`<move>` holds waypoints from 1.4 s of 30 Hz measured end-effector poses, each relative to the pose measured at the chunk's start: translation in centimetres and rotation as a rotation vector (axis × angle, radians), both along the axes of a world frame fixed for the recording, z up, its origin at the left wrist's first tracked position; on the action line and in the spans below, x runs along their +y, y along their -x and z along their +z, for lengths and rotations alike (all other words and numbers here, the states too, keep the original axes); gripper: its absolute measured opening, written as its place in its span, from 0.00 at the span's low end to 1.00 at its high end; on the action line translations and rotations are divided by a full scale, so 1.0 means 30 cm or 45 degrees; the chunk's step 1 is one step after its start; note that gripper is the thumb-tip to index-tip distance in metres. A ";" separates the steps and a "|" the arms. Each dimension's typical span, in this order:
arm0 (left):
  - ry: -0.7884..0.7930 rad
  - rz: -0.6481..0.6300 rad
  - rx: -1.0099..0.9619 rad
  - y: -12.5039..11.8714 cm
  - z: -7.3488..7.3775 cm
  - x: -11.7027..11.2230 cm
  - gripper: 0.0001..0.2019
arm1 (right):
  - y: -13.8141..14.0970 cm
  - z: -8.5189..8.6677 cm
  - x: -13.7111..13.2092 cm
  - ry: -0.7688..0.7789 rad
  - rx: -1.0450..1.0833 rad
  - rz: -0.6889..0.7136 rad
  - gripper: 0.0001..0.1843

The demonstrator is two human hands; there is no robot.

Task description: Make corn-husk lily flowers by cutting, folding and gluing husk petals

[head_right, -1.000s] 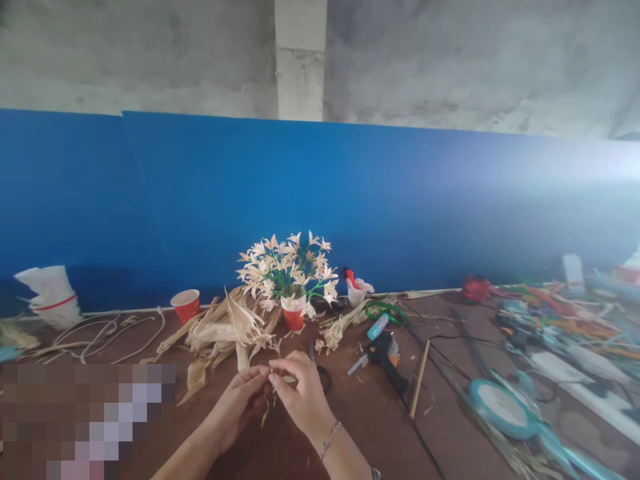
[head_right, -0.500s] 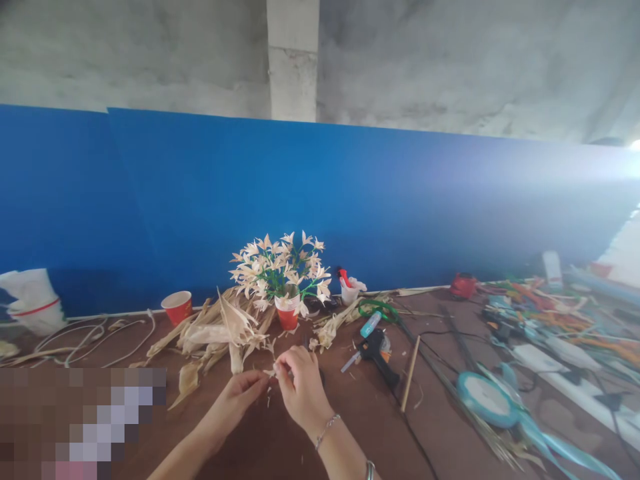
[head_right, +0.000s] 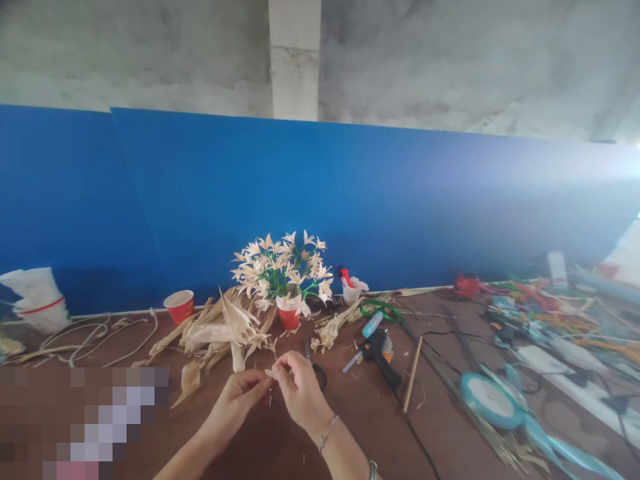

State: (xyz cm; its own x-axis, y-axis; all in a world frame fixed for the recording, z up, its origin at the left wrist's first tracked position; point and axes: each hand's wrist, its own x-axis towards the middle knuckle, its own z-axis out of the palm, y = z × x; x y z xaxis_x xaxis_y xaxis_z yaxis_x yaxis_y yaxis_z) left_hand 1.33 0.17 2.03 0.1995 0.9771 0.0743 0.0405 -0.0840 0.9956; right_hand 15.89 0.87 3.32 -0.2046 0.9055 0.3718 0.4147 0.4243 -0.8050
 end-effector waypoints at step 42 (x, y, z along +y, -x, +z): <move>-0.256 0.339 0.182 0.003 -0.056 0.028 0.14 | -0.300 0.103 0.072 0.207 -0.637 -0.866 0.13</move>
